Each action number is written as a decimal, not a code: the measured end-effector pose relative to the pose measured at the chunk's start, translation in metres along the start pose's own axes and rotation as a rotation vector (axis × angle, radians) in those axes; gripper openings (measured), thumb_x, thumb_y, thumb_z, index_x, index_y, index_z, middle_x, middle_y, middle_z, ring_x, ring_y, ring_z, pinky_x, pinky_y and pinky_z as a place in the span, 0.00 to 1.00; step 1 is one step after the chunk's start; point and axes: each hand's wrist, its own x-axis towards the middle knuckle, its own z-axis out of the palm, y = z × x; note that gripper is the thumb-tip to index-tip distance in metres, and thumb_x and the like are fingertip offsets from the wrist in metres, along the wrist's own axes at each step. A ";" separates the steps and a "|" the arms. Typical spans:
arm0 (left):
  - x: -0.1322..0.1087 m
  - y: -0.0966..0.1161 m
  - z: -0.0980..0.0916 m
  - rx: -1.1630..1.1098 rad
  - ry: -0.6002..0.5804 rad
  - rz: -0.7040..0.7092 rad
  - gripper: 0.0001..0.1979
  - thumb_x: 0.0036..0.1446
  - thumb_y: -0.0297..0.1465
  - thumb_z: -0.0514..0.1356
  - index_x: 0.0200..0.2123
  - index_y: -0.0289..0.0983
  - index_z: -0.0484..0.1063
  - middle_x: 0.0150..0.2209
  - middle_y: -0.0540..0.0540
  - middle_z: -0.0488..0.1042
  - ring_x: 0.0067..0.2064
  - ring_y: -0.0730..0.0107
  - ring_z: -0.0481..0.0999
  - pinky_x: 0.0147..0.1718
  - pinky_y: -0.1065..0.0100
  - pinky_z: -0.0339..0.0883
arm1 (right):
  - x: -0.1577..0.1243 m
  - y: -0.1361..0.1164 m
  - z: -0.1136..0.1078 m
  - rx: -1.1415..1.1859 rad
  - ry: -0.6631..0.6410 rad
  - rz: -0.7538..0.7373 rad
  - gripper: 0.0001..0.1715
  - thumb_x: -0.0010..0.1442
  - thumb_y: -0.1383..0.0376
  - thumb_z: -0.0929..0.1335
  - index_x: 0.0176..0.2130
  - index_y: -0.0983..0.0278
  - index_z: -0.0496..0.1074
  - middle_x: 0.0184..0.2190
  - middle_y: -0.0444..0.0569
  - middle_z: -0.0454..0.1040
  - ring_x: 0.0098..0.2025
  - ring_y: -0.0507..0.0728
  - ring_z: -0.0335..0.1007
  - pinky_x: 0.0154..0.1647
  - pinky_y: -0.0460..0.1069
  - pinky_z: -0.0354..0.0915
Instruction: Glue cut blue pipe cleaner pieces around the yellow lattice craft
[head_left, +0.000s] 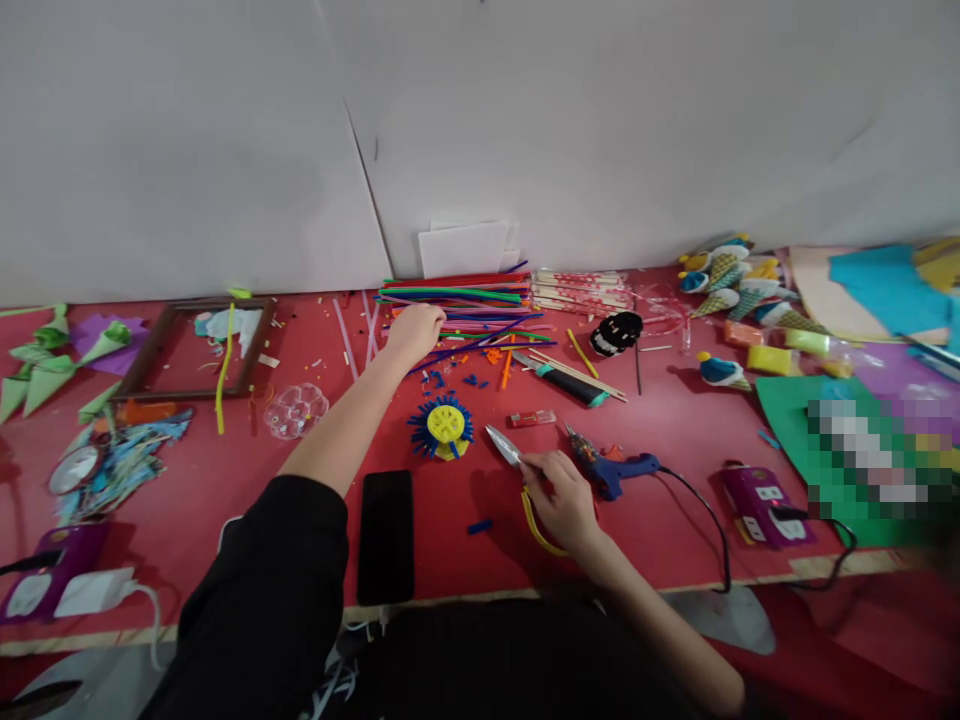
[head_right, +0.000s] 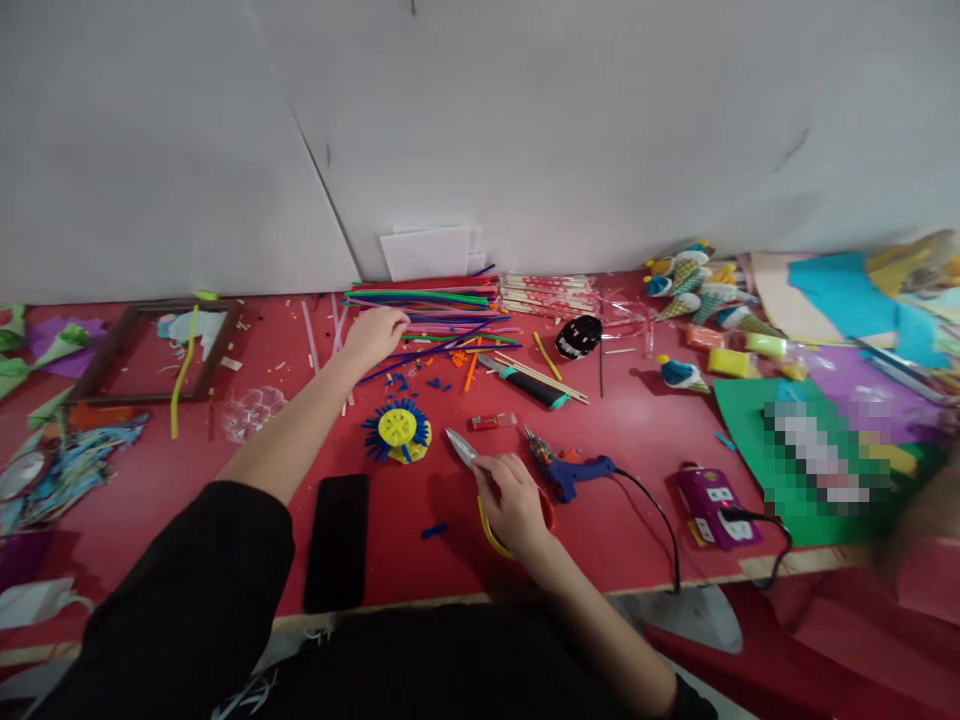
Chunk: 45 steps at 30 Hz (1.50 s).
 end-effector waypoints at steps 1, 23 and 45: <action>0.011 0.001 0.001 0.021 -0.011 0.020 0.18 0.65 0.37 0.61 0.55 0.36 0.70 0.55 0.40 0.73 0.52 0.58 0.76 0.49 0.51 0.75 | 0.002 -0.001 0.000 0.007 0.002 -0.001 0.09 0.67 0.66 0.64 0.42 0.60 0.75 0.33 0.50 0.79 0.35 0.58 0.74 0.38 0.54 0.72; 0.063 0.013 -0.019 0.124 -0.053 0.135 0.15 0.66 0.34 0.59 0.53 0.36 0.73 0.53 0.40 0.75 0.53 0.58 0.76 0.52 0.51 0.72 | 0.010 -0.003 0.011 0.155 0.028 0.052 0.09 0.65 0.66 0.65 0.39 0.61 0.75 0.31 0.50 0.78 0.34 0.57 0.74 0.36 0.53 0.72; -0.267 0.067 -0.033 -0.593 -0.262 0.093 0.11 0.63 0.34 0.57 0.40 0.44 0.81 0.36 0.45 0.82 0.36 0.63 0.81 0.36 0.65 0.74 | 0.001 -0.056 -0.027 0.959 -0.030 0.494 0.18 0.62 0.47 0.68 0.36 0.58 0.70 0.17 0.37 0.66 0.17 0.51 0.63 0.18 0.47 0.65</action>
